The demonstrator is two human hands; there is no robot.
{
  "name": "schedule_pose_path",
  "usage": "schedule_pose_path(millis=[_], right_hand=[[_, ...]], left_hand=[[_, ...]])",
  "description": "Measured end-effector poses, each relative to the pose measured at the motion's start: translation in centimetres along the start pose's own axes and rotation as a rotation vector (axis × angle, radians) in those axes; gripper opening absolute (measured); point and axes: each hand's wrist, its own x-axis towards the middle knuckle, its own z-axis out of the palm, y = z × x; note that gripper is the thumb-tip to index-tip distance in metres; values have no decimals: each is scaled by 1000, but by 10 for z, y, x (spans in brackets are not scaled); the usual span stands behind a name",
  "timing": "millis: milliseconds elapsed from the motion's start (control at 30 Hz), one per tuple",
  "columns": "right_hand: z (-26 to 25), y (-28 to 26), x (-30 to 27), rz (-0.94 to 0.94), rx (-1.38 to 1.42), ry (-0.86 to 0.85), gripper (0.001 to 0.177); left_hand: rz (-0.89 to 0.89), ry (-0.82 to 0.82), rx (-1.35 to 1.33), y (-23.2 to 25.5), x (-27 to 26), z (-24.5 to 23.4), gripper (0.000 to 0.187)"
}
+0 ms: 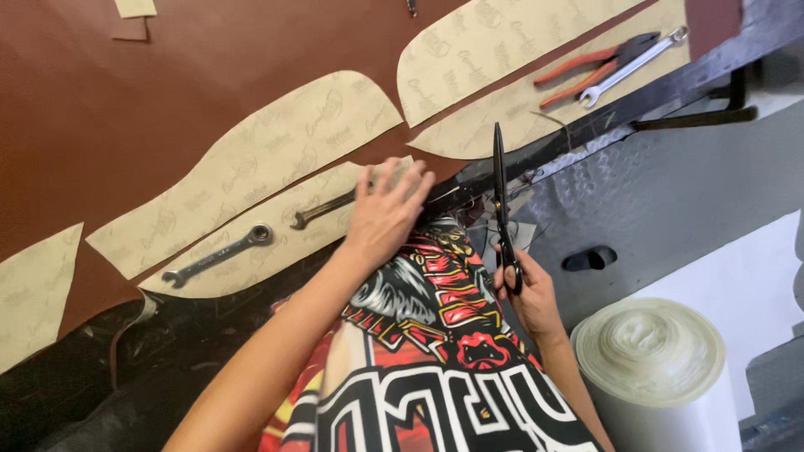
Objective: The person uses large shears to cut a brown leather sheet along the edges of several light-colored paper templates laid on a workbench. They reposition the templates and trim the leather around them, then remove the templates to reveal the cut leather pieces.
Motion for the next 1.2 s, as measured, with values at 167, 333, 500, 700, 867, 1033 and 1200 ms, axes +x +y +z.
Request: schedule_pose_path(millis=[167,333,500,700,867,1033,1200], right_hand=[[-32,-23,16,-58,-152,11,56],[-61,-79,46,43,-240,-139,50],[-98,-137,106,56,-317,-296,52],[-105,-221,179,220,-583,-632,50],[-76,-240,236,439,-844,-899,46],[-50,-233,267,566,-899,-992,46],[-30,-232,285,562,-964,-1073,41]], left_hand=[[44,28,157,19,40,22,53],[-67,-2,153,31,57,21,33],[-367,83,-288,60,69,39,29],[-1006,156,-567,103,13,31,16],[-1579,63,-122,121,-72,14,35],[-1561,417,25,112,-61,23,66],[-1552,455,-41,87,18,39,100]])
